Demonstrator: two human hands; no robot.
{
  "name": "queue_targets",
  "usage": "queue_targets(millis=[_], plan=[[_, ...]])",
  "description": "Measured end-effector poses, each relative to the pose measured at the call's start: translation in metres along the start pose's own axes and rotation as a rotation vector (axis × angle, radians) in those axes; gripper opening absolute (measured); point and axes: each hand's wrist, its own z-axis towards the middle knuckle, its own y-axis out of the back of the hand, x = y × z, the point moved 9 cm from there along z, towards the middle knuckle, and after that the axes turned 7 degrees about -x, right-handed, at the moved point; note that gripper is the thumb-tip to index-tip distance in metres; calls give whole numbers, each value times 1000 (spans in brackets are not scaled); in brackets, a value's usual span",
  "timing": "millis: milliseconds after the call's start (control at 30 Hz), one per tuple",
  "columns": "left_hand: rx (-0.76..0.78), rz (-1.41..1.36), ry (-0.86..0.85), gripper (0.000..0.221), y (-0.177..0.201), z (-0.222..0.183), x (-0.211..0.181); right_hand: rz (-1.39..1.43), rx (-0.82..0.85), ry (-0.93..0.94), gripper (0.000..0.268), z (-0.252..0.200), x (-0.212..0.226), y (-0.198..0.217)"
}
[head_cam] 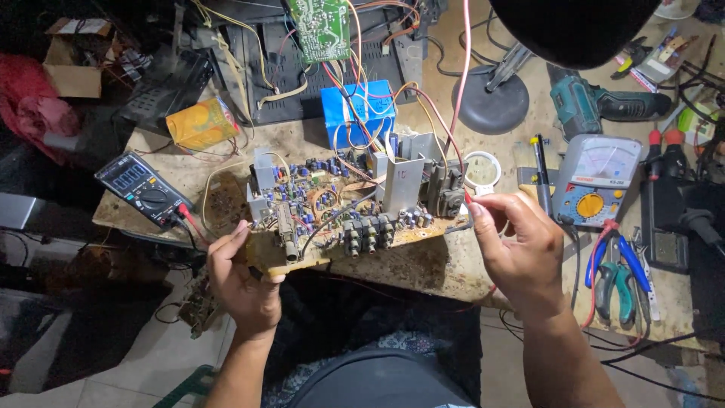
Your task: Testing circuit voltages on a television motherboard using a digital multimeter and inspecting components with a magnifying glass.
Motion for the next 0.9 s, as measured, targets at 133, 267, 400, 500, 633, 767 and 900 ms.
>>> queue_targets(millis=[133, 267, 400, 500, 633, 767, 900], plan=[[-16, -24, 14, 88, 2, 2, 4, -143, -8, 25, 6, -4, -33, -2], [-22, -63, 68, 88, 4, 1, 12, -629, 237, -127, 35, -28, -119, -32], [-2, -21, 61, 89, 3, 9, 9, -640, 326, -273, 52, -33, -140, -54], [12, 69, -14, 90, 0, 16, -1, -558, 286, -298, 55, -28, -141, -53], [11, 100, -45, 87, -3, 25, -11, -475, 287, -340, 49, -30, -160, -55], [8, 85, -30, 85, -6, 34, -15, -419, 257, -367, 43, -34, -179, -51], [-1, 49, 17, 74, -8, 37, -14, -470, 206, -309, 36, -43, -202, -44]])
